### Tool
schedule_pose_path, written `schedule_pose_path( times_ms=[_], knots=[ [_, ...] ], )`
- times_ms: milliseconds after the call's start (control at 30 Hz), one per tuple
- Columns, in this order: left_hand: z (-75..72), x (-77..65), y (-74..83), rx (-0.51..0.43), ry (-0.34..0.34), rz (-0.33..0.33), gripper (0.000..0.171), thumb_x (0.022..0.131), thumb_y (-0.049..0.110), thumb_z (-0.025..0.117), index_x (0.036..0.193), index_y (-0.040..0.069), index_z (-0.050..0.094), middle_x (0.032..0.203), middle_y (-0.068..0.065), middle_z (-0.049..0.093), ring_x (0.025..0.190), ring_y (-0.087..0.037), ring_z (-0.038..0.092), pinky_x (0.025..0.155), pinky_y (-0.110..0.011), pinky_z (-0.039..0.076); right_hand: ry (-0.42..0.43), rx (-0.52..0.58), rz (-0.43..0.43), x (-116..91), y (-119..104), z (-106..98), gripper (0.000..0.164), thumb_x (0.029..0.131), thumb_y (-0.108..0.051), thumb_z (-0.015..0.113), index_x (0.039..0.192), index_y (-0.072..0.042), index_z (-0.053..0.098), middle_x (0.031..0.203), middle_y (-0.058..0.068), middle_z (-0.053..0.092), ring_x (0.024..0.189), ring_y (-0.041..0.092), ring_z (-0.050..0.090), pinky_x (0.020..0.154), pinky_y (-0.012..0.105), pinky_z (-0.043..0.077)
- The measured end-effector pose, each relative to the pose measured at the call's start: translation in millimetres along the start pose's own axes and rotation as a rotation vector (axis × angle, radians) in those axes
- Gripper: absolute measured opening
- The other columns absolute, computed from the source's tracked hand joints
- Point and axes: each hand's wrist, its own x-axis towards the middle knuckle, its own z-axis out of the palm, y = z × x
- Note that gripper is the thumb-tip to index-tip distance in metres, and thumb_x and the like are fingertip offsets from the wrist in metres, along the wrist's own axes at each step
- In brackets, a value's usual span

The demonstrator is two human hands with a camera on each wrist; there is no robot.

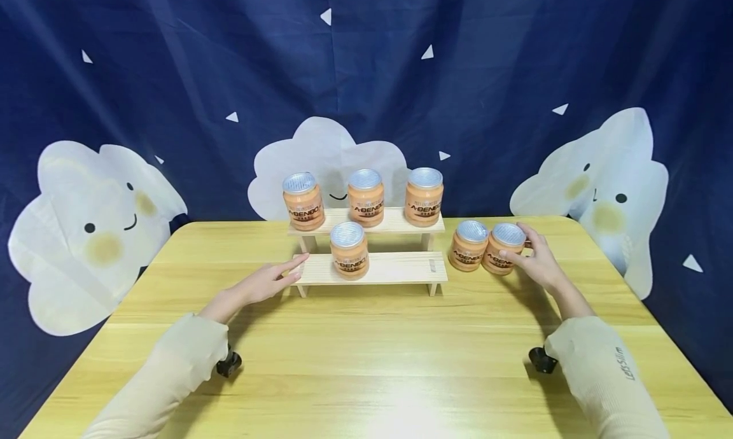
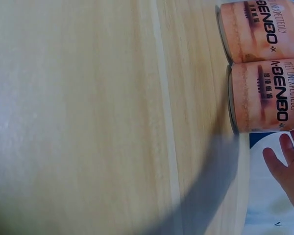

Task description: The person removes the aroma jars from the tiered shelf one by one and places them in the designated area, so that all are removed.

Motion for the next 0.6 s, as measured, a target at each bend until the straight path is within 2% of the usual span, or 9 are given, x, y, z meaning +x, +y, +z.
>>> schedule_pose_path(
  times_ms=[133,267,367,467,600],
  knots=[
    [-0.1,-1.0,0.9,0.001,0.001,-0.004,0.057,0.096,0.049,0.034,0.146,0.024,0.025,0.14,-0.017,0.038,0.12,-0.04,0.044,0.1,-0.052,0.033,0.004,-0.011,-0.002,0.2,0.6,-0.1,0.076,0.089,-0.018,0.058,0.142,0.008,0.011,0.134,0.036,0.025,0.11,0.042,0.03,0.079,0.027,0.031],
    [0.5,-1.1,0.9,-0.011,-0.002,-0.004,0.056,0.096,0.048,0.034,0.146,0.024,0.024,0.141,-0.016,0.037,0.121,-0.039,0.043,0.101,-0.052,0.032,0.036,-0.025,-0.003,-1.4,0.7,-1.3,0.075,0.088,-0.018,0.059,0.142,0.007,0.014,0.131,0.036,0.032,0.109,0.036,0.032,0.085,0.041,0.032],
    [0.9,-1.2,0.4,-0.02,-0.004,-0.004,0.057,0.096,0.048,0.034,0.146,0.024,0.024,0.142,-0.015,0.036,0.121,-0.039,0.042,0.101,-0.052,0.032,0.074,-0.004,-0.014,-2.6,-0.3,-1.5,0.072,0.088,-0.017,0.059,0.142,0.007,0.016,0.131,0.034,0.031,0.111,0.028,0.034,0.087,0.048,0.032],
    [0.9,-0.9,0.3,-0.023,-0.004,-0.004,0.057,0.096,0.049,0.033,0.146,0.024,0.023,0.142,-0.015,0.035,0.122,-0.039,0.042,0.101,-0.052,0.032,0.14,0.005,-0.032,-3.2,-4.9,-1.5,0.069,0.089,-0.015,0.058,0.141,0.007,0.019,0.131,0.032,0.029,0.114,0.023,0.034,0.091,0.05,0.032],
    [0.8,-0.1,-0.3,-0.023,-0.005,-0.008,0.057,0.096,0.049,0.033,0.146,0.025,0.023,0.142,-0.015,0.035,0.122,-0.039,0.042,0.101,-0.052,0.031,0.241,-0.001,-0.068,-1.7,-15.7,-0.8,0.065,0.088,-0.014,0.059,0.14,0.005,0.025,0.13,0.029,0.031,0.116,0.02,0.033,0.094,0.043,0.032]
  ],
)
